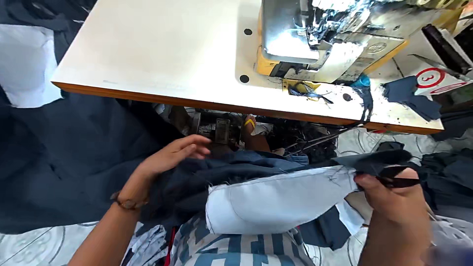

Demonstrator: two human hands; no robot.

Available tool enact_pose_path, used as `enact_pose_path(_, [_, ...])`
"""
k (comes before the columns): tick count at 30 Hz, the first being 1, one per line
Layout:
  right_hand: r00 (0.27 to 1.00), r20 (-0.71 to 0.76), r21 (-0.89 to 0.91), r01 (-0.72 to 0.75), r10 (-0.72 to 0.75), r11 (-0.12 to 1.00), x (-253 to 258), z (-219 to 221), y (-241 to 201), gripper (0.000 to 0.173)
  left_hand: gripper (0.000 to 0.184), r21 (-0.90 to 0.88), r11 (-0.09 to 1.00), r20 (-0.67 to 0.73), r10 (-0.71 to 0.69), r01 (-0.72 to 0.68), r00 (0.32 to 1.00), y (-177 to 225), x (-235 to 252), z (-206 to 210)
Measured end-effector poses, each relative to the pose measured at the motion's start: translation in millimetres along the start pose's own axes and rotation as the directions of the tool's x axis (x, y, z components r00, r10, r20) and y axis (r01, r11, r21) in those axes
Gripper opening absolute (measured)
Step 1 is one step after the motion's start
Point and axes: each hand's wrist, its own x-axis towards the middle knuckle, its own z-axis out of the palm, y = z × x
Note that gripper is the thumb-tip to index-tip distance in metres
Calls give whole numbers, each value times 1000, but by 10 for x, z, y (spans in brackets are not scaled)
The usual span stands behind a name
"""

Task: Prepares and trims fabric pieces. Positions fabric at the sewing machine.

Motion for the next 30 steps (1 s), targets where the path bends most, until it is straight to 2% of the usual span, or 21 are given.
enact_pose_path(2, [1000,8,-9,-29,30,1000,-63,2,66,15,37,268,950,-197,-107,158,975,-147,-115,-79])
enact_pose_path(3, [999,30,-5,-35,36,999,-70,32,104,15,43,333,931,-220,-79,151,972,-117,-125,-39])
enact_pose_path(4, [998,54,5,-32,32,999,-60,73,131,16,49,357,930,-192,-17,86,981,-2,-109,55])
enact_pose_path(6, [995,100,12,-3,2,1000,-4,162,125,16,59,266,955,-72,157,-133,985,319,13,380])
enact_pose_path(9, [991,124,-22,47,-44,999,90,211,18,13,61,15,908,114,415,-419,903,675,324,868])
enact_pose_path(12, [995,93,-80,33,-25,996,60,112,-76,12,45,-148,851,176,524,-504,834,797,506,1088])
enact_pose_path(14, [999,40,-109,2,3,994,-16,28,-85,12,41,-145,862,191,507,-486,841,751,493,1111])
enact_pose_path(16, [999,-28,-126,-47,44,991,-87,-10,-54,10,37,-105,897,195,442,-429,876,634,391,1112])
enact_pose_path(19, [990,-100,-101,-110,100,989,-109,12,35,8,31,-19,949,181,313,-315,932,412,188,1148])
enact_pose_path(22, [983,-139,-63,-130,120,990,-41,54,94,8,31,-11,971,164,238,-239,957,281,16,1039])
enact_pose_path(25, [982,-165,24,-94,97,995,4,115,26,7,25,-193,943,70,290,-272,955,600,-171,598])
enact_pose_path(27, [991,-120,93,-42,53,995,-15,138,-55,14,31,-227,906,58,379,-357,924,969,-288,344])
enact_pose_path(28, [993,-111,115,-27,40,993,-30,138,-72,16,35,-190,897,79,420,-400,904,1091,-302,287])
enact_pose_path(30, [981,-168,139,-72,95,988,-86,89,-52,14,39,32,903,107,424,-429,899,1070,-234,314])
